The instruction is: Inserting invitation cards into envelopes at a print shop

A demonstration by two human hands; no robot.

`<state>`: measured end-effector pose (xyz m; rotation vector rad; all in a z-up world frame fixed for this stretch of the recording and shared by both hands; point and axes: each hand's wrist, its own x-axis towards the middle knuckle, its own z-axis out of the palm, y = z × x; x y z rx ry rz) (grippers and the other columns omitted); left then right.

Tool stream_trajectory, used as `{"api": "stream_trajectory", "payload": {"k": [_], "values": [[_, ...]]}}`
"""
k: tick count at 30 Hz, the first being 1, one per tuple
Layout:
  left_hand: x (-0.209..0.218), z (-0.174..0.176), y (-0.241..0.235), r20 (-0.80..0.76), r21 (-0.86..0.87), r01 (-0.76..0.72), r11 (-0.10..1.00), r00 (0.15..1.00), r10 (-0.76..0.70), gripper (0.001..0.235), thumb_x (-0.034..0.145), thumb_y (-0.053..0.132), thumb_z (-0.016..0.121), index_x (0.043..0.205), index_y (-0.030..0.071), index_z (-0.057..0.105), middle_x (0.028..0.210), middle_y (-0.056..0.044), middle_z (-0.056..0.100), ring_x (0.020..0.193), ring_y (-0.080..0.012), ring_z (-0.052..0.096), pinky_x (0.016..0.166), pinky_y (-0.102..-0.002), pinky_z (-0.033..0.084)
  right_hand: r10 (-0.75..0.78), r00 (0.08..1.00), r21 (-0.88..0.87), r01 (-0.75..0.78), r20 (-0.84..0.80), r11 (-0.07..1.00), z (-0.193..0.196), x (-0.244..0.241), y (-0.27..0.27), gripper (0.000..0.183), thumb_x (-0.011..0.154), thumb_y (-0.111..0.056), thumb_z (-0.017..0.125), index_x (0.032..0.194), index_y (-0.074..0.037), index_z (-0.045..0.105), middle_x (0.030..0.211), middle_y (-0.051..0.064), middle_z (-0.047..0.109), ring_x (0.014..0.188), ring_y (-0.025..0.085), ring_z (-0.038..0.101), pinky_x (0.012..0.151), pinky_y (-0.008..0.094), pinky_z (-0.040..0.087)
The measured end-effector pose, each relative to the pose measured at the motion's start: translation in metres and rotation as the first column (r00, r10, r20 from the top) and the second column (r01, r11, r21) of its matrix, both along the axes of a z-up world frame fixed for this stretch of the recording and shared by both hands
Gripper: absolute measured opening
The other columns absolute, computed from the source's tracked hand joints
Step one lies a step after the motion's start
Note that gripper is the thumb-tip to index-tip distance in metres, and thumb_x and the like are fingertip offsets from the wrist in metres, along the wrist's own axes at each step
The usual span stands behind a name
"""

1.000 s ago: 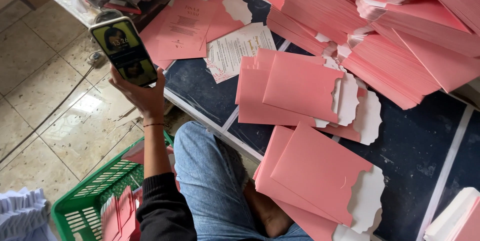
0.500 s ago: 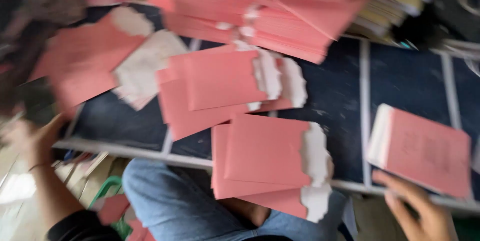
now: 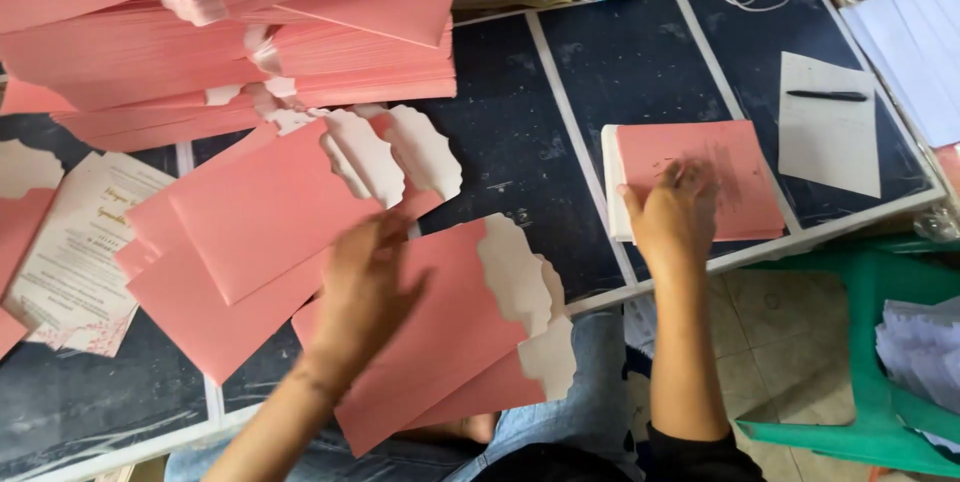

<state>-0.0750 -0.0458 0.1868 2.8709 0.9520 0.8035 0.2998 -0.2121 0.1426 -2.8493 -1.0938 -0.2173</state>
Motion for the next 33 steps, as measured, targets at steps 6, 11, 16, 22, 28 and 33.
{"api": "stream_trajectory", "payload": {"k": [6,11,16,22,28,33], "values": [[0.076,-0.058,-0.021,-0.272,0.139,0.004,0.990,0.962,0.035,0.115,0.081,0.087,0.073,0.138,-0.012,0.059,0.111,-0.017,0.061,0.100,-0.0325,0.058,0.105,-0.049,0.045,0.096,0.994,0.021,-0.095,-0.048,0.995,0.048,-0.028,-0.027,0.052,0.105,-0.031,0.064,0.143,0.005,0.064,0.123,0.025,0.074,0.098,0.044,0.073,0.082,0.051,0.061],[0.066,-0.069,-0.013,-0.240,-0.018,-0.070,0.997,0.969,0.064,0.074,0.077,0.058,0.074,0.131,0.007,0.070,0.114,-0.009,0.063,0.110,-0.0294,0.068,0.099,-0.048,0.052,0.208,0.972,0.563,-0.113,-0.107,0.819,0.112,-0.050,-0.077,0.047,0.101,0.010,0.060,0.147,0.013,0.064,0.123,0.041,0.071,0.115,0.061,0.067,0.094,0.067,0.056],[0.055,0.011,-0.031,0.030,0.054,0.012,0.998,0.999,-0.013,0.059,0.082,0.034,0.083,0.130,0.001,0.071,0.116,-0.013,0.062,0.099,-0.0292,0.065,0.092,-0.041,0.051,0.300,0.954,0.915,-0.131,0.012,0.380,0.113,-0.040,-0.102,0.038,0.115,0.016,0.037,0.152,0.017,0.049,0.143,0.031,0.059,0.121,0.033,0.059,0.113,0.040,0.049],[0.041,0.044,-0.033,0.196,0.034,-0.017,0.999,0.981,0.009,0.046,0.083,0.023,0.088,0.124,0.006,0.078,0.108,-0.008,0.068,0.094,-0.0261,0.065,0.090,-0.040,0.050,0.633,0.697,0.940,0.206,-0.337,0.272,0.104,-0.067,-0.061,0.045,0.107,0.010,0.052,0.152,0.008,0.053,0.144,0.022,0.066,0.122,0.019,0.067,0.110,0.025,0.053],[0.018,0.055,-0.038,0.339,0.003,-0.069,0.998,0.939,0.063,0.049,0.081,0.017,0.091,0.126,0.003,0.075,0.110,-0.009,0.077,0.092,-0.0259,0.068,0.092,-0.040,0.053,0.672,0.677,0.928,0.044,-0.299,0.369,0.115,-0.113,-0.042,0.073,0.098,0.019,0.062,0.166,0.014,0.036,0.148,0.038,0.063,0.122,0.032,0.068,0.095,0.029,0.055],[0.004,0.062,-0.040,0.398,0.032,-0.110,0.993,0.913,0.088,0.047,0.084,0.015,0.093,0.126,0.004,0.076,0.121,-0.007,0.078,0.098,-0.0238,0.069,0.094,-0.039,0.052,0.650,0.719,0.876,-0.121,-0.247,0.466,0.117,-0.128,-0.046,0.080,0.091,0.022,0.069,0.165,0.018,0.038,0.141,0.040,0.066,0.114,0.035,0.071,0.083,0.032,0.058]]}}
